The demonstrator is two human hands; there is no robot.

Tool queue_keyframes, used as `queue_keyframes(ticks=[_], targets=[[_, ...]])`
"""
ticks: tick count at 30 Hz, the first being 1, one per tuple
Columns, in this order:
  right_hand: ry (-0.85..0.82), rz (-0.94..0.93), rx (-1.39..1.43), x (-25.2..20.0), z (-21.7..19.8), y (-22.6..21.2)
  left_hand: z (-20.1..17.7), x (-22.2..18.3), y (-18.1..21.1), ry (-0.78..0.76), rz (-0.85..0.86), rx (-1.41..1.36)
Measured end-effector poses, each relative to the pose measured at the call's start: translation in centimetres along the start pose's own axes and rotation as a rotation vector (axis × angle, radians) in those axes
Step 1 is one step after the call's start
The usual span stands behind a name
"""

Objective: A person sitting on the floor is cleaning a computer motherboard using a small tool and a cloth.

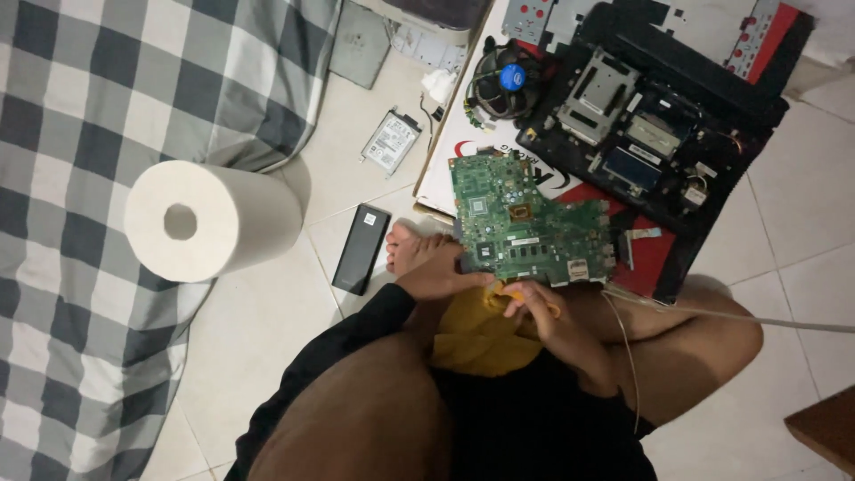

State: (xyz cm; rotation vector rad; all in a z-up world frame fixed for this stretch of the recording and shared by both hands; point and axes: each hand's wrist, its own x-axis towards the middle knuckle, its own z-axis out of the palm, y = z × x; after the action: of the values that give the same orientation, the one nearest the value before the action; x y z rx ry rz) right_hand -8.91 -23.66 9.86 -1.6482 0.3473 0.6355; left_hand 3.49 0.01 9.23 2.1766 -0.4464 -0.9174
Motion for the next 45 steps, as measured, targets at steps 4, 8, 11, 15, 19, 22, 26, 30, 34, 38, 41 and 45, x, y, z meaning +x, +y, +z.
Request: queue_keyframes(ticks=[4, 8, 11, 15, 19, 22, 26, 30, 34, 38, 41, 45], targets=[[-0.002, 0.010, -0.012, 0.3, -0.1, 1.0, 4.1, 1.7, -2.8, 0.043, -0.039, 0.172], [0.003, -0.002, 0.004, 0.4, -0.3, 1.3, 4.0, 1.5, -1.3, 0.097, -0.038, 0.189], [0.001, -0.019, 0.003, 0.6, -0.4, 1.8, 4.9, 2.0, -1.3, 0.112, -0.022, 0.155], [0.018, -0.026, 0.029, 0.5, -0.1, 1.3, 5.3, 2.1, -2.2, 0.098, 0.000, 0.029], [0.010, -0.026, 0.024, 0.7, -0.1, 1.2, -0.9, -0.9, 2.3, 0.052, 0.008, -0.058], [0.023, -0.041, 0.045, 1.0, -0.4, 1.7, -2.8, -1.6, 4.2, -0.027, 0.058, -0.214], [0.025, -0.026, 0.076, 0.8, -0.3, 2.0, 0.7, -0.3, 0.8, 0.003, 0.087, 0.084], [-0.026, 0.063, 0.039, 0.1, -0.5, 1.9, 3.7, -0.1, -0.3, 0.204, 0.109, 0.151], [-0.099, 0.068, -0.004, -1.3, -0.6, 0.8, 0.1, -1.9, 0.1, 0.356, 0.361, 0.320], [-0.038, -0.022, -0.029, -2.2, -1.9, 5.3, -7.1, -3.5, 3.9, 0.208, 0.710, -0.170], [0.045, -0.003, -0.079, -2.4, -4.3, 15.3, -8.2, -3.7, 3.3, 0.160, 0.744, -0.328], [0.075, 0.179, 0.085, -3.4, -3.3, 5.3, -8.2, -2.4, 2.0, 0.381, 0.823, -0.047]])
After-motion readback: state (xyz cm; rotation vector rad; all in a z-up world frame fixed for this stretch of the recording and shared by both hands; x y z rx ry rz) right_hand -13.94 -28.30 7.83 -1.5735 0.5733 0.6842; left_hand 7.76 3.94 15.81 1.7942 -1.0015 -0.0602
